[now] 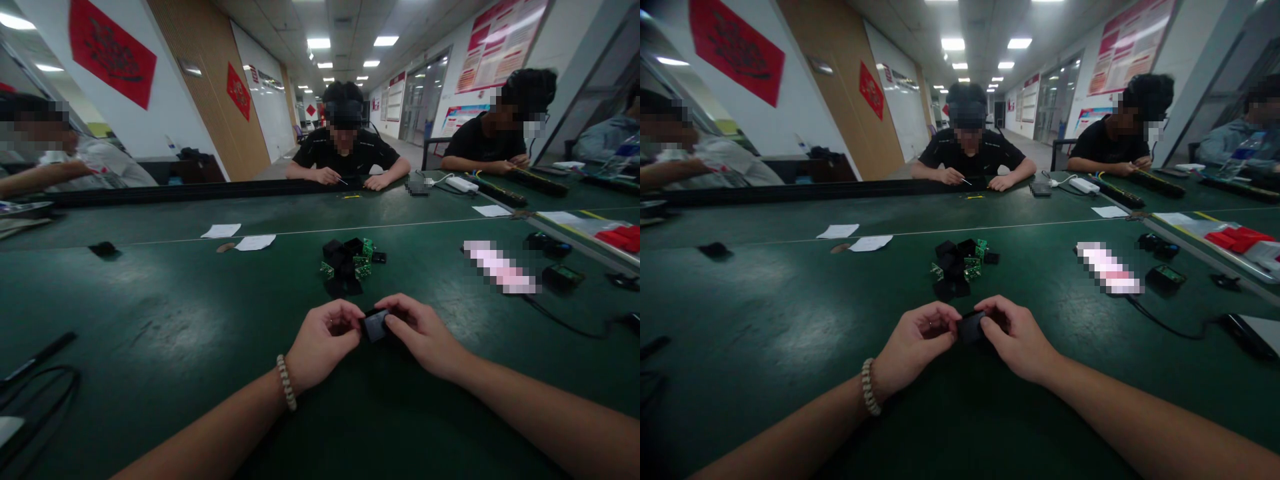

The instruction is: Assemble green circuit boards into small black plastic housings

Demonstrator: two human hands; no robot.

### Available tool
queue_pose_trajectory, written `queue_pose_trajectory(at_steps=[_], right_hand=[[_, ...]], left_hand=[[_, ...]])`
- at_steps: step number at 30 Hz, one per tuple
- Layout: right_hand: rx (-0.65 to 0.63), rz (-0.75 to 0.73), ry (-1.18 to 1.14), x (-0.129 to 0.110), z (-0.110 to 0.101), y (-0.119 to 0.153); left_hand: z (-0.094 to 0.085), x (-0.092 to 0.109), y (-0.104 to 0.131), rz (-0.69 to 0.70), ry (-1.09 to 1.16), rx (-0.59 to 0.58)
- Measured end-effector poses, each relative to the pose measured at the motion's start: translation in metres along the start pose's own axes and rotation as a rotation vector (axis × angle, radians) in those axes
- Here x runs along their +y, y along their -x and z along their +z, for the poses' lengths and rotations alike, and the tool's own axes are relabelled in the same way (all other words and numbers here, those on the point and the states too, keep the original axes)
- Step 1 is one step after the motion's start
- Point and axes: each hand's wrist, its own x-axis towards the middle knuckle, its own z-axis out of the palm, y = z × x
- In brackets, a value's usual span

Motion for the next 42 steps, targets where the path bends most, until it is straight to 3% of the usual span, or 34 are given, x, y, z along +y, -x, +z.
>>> queue_pose_trajectory(at_steps=[42], right_hand=[[0.017, 0.026, -0.091, -0.003, 0.0015, 0.0005]], left_hand=[[-0.0002, 0.0001, -0.0002, 0.023, -0.006, 0.019]])
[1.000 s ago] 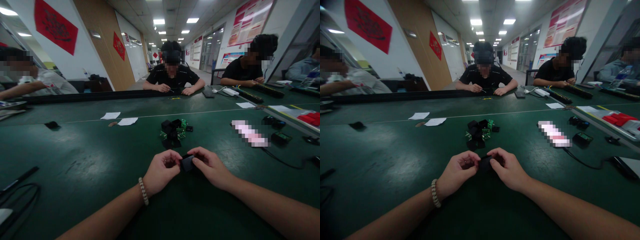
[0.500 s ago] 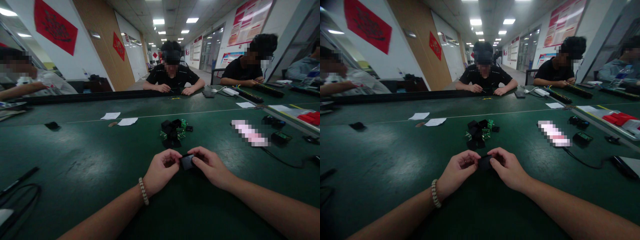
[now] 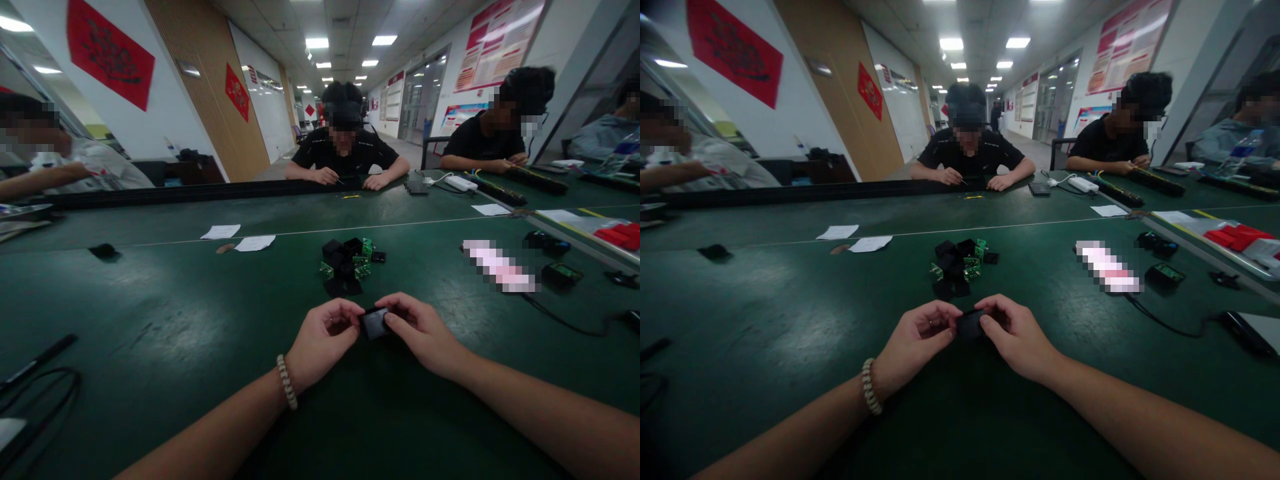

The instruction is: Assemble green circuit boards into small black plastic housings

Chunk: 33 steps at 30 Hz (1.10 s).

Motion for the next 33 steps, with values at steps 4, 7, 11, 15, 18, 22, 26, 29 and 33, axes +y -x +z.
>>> queue_pose_trajectory(at_steps=[4, 7, 11, 15, 18, 22, 26, 29, 33], right_hand=[[0.003, -0.001, -0.009, 0.0003, -0.0003, -0.0002], [0.005, 0.003, 0.004, 0.0006, -0.0001, -0.0006], [0.009, 0.003, 0.021, 0.0016, 0.0003, -0.0012], [0.002, -0.001, 0.028, 0.0016, 0.0003, -0.0012], [-0.003, 0.007, 0.033, 0.0002, 0.0002, -0.0011], [-0.003, 0.001, 0.045, -0.0003, 0.0001, -0.0012], [-0.006, -0.006, 0.051, 0.0018, -0.0002, -0.0013], [-0.006, -0.011, 0.054, 0.0022, -0.0003, -0.0011], [-0.006, -0.017, 0.064, 0.0001, -0.0002, -0.0006]], left_hand=[[0.0001, -0.0015, -0.0003, -0.005, 0.018, -0.01], [0.0005, -0.0036, -0.0006, -0.006, 0.022, -0.021], [0.0013, -0.0051, -0.0006, -0.005, 0.023, -0.021], [0.0014, -0.005, -0.0002, -0.008, 0.028, -0.021], [0.0006, -0.0059, -0.0003, -0.012, 0.027, -0.03], [-0.0002, -0.0075, -0.0009, -0.021, 0.022, -0.038], [0.0001, -0.0058, -0.0007, -0.023, 0.022, -0.039], [0.0005, -0.0029, 0.0002, -0.029, 0.016, -0.037], [0.0003, -0.0001, 0.0007, -0.047, 0.002, -0.035]])
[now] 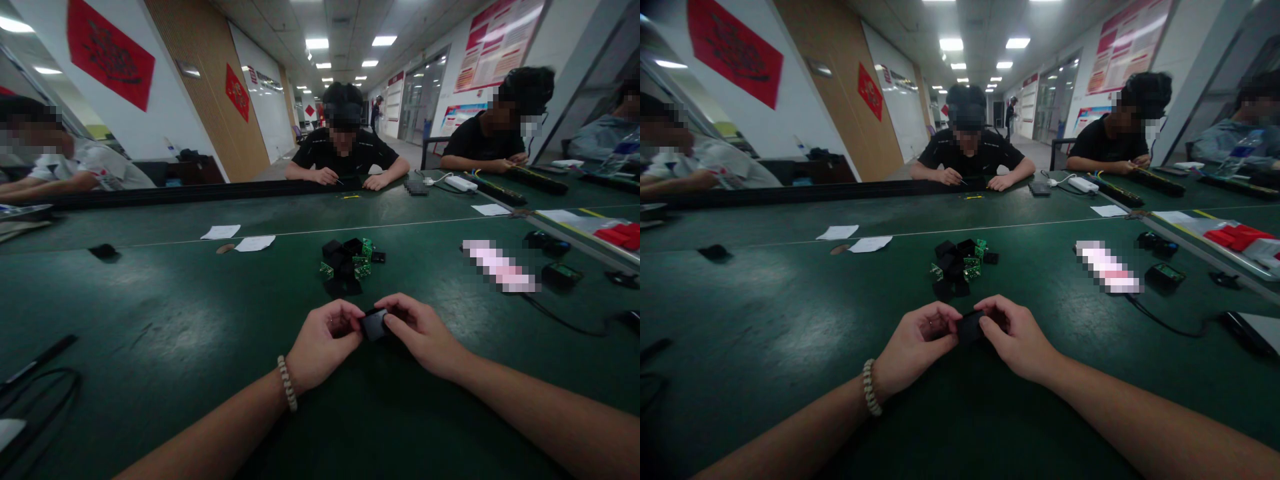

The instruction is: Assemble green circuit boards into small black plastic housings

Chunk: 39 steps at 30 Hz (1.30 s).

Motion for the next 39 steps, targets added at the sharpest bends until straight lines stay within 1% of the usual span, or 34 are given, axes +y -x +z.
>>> queue_pose_trajectory(at_steps=[9, 19, 24, 29, 35, 39], right_hand=[[0.011, -0.005, 0.01, -0.0006, 0.0006, 0.0], [0.002, -0.01, 0.01, -0.0002, 0.0004, 0.0004], [-0.004, -0.016, 0.017, -0.0003, -0.0001, 0.0013], [-0.018, -0.037, 0.049, -0.0021, -0.0003, 0.0023], [0.024, -0.013, 0.0, -0.0001, 0.0016, 0.001], [0.051, 0.007, -0.035, 0.0015, 0.0031, -0.0001]], left_hand=[[0.0007, 0.0008, -0.0008, 0.002, 0.048, 0.002], [0.0007, -0.0019, 0.0004, 0.02, 0.043, -0.001], [-0.0007, 0.0002, 0.001, 0.024, 0.019, -0.013], [-0.0016, -0.0008, 0.0002, 0.062, -0.067, 0.023], [0.0009, -0.002, -0.001, 0.021, -0.015, 0.023], [0.0012, -0.0007, -0.001, 0.034, 0.016, 0.03]])
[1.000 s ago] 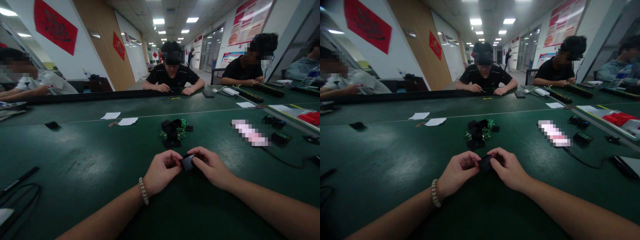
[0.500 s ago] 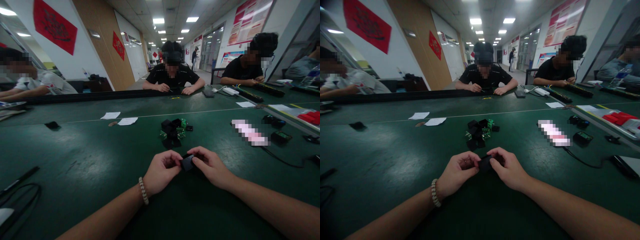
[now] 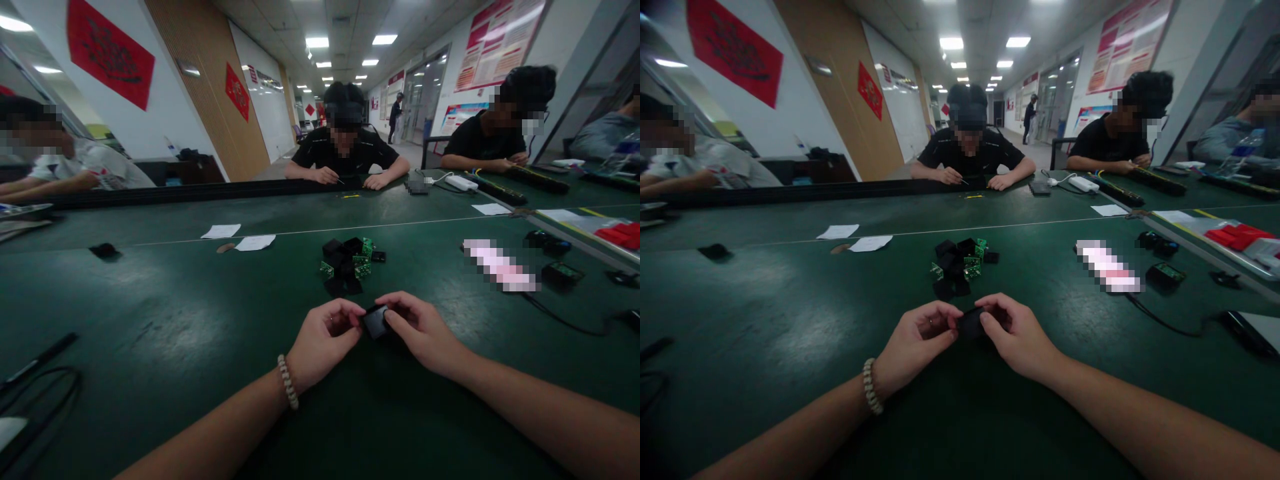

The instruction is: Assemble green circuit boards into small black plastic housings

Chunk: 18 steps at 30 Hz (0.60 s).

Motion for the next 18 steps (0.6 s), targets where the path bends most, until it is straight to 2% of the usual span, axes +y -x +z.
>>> queue_pose_trajectory(at_steps=[18], right_hand=[[-0.011, 0.016, -0.016, 0.0003, -0.002, 0.0001]], left_hand=[[-0.0002, 0.0023, 0.0012, -0.009, -0.033, 0.001]])
